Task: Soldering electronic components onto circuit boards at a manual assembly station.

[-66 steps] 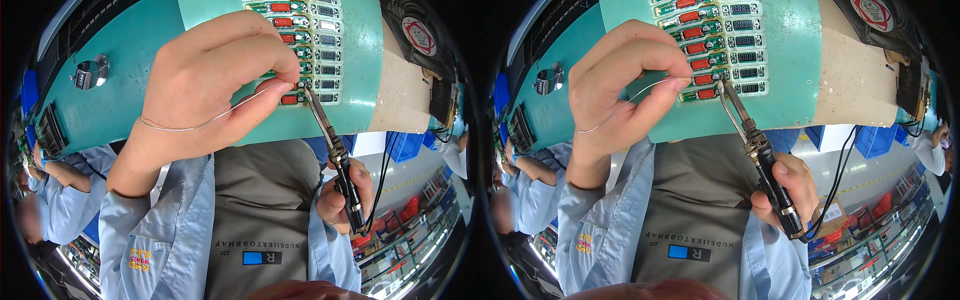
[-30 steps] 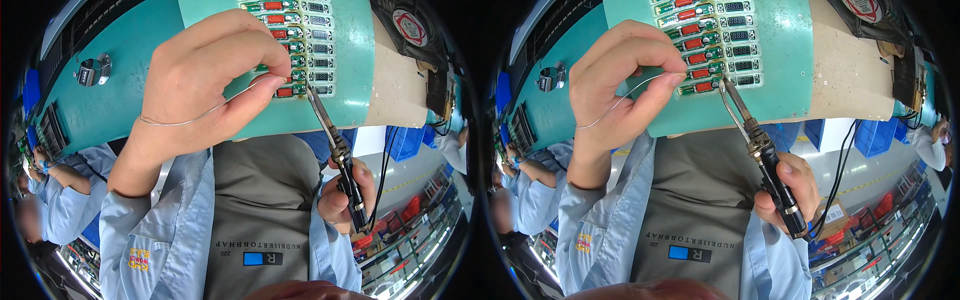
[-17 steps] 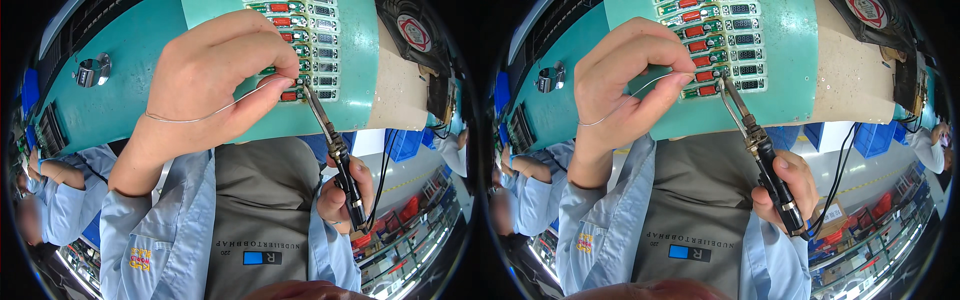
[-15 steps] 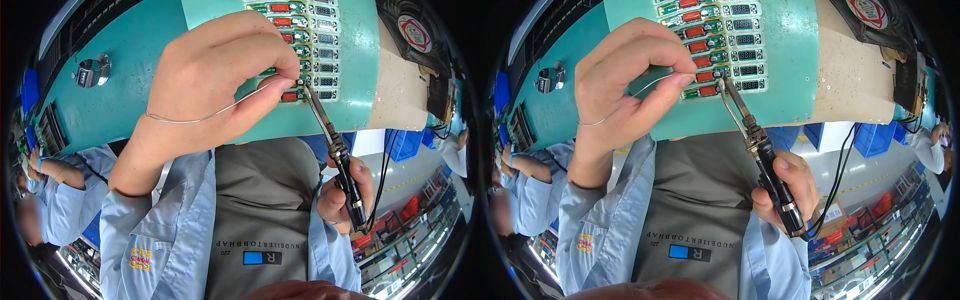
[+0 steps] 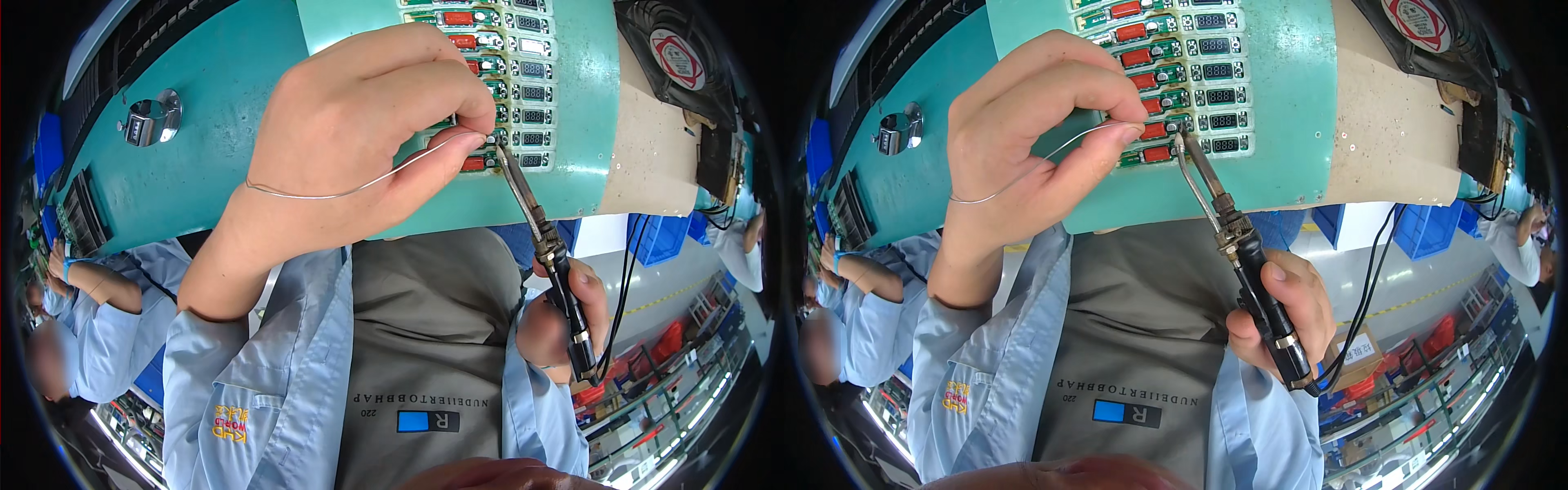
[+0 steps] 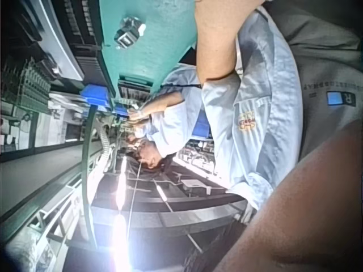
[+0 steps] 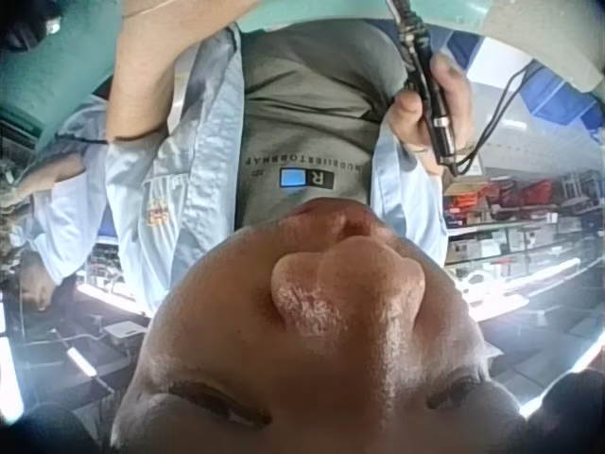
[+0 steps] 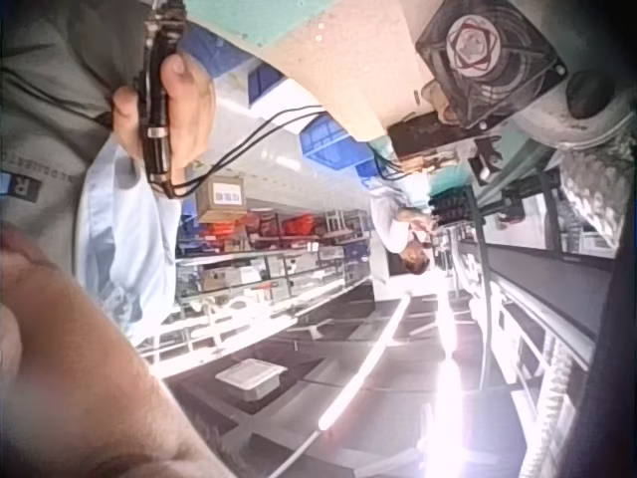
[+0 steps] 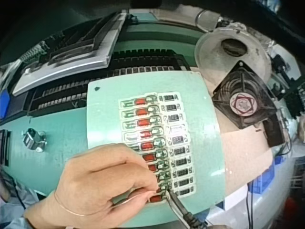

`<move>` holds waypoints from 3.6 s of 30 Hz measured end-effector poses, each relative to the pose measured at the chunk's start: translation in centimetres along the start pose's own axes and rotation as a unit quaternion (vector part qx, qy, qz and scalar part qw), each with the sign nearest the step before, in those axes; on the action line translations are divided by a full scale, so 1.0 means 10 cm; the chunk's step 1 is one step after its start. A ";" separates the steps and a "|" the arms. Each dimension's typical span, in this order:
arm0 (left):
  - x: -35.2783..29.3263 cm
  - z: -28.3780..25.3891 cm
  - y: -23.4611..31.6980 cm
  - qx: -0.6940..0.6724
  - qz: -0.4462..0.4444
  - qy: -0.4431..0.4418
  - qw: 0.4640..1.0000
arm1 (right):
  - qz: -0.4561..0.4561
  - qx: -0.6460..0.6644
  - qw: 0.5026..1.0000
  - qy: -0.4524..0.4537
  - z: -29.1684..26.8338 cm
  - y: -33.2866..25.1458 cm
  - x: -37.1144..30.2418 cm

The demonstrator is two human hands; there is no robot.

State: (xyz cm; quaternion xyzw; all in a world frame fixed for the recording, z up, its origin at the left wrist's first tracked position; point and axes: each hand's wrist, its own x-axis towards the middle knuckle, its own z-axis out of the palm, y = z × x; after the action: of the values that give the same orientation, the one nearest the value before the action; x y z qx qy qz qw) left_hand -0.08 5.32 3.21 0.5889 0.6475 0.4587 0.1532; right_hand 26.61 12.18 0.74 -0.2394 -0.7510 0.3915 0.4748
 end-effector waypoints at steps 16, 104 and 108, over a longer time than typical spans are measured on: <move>-0.11 -0.19 0.18 0.052 -0.042 0.016 0.998 | 0.027 0.006 0.998 -0.057 -0.25 -0.05 -0.04; -0.53 0.23 0.85 -0.012 -0.040 0.128 0.991 | 0.046 -0.048 0.975 0.212 -1.03 1.04 1.19; -0.46 0.22 0.84 -0.025 -0.051 0.119 0.991 | 0.067 -0.145 0.970 0.185 -0.91 1.21 1.17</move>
State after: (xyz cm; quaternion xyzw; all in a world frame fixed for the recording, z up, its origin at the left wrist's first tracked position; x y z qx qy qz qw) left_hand 7.97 1.08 6.92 0.4922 0.6789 0.5329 0.1132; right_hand 29.60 31.04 -0.81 -0.4237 -0.6811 0.2583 0.5384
